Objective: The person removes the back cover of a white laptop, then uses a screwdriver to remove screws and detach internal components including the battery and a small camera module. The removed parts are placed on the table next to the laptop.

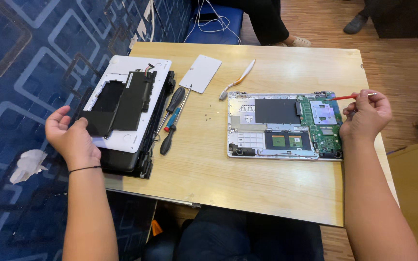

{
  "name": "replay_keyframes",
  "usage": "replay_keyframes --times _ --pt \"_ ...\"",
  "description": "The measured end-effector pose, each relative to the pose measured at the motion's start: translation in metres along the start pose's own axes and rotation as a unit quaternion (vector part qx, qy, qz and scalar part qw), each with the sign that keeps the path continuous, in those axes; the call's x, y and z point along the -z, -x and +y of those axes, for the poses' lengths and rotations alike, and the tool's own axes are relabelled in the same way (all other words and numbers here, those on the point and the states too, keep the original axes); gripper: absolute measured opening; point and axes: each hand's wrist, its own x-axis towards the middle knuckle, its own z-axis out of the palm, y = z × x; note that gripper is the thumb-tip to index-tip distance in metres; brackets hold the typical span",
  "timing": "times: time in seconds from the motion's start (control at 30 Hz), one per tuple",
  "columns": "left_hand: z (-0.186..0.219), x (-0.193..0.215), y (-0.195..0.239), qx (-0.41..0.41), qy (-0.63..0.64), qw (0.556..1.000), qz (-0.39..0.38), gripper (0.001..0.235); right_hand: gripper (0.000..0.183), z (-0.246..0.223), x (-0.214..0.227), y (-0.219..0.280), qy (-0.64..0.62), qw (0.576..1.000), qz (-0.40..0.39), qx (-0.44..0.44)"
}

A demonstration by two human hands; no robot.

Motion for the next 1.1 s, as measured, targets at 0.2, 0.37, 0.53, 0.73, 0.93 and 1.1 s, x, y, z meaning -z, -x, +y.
replay_keyframes --times 0.2,0.37,0.53,0.73,0.93,1.1 --pt "0.017 -0.006 0.015 -0.108 -0.083 0.988 -0.069 0.038 0.019 0.003 -0.001 -0.001 0.015 0.998 -0.038 0.053" --pt "0.021 -0.010 0.023 -0.217 -0.165 0.960 -0.063 0.038 0.020 -0.001 -0.003 0.007 0.028 0.990 -0.108 0.083" --pt "0.076 -0.045 0.084 -0.355 -0.134 0.920 -0.101 0.031 0.011 -0.023 -0.032 0.070 0.130 0.934 -0.303 0.134" --pt "0.090 -0.119 0.155 -0.230 0.005 0.854 -0.467 0.022 0.011 -0.028 -0.060 0.137 0.205 0.837 -0.477 0.174" --pt "0.067 -0.161 0.177 -0.010 0.022 0.672 -0.740 0.038 0.012 -0.023 -0.061 0.141 0.255 0.813 -0.477 0.216" --pt "0.045 -0.166 0.186 -0.067 0.058 0.648 -0.757 0.028 0.010 -0.020 -0.056 0.139 0.242 0.825 -0.471 0.197"
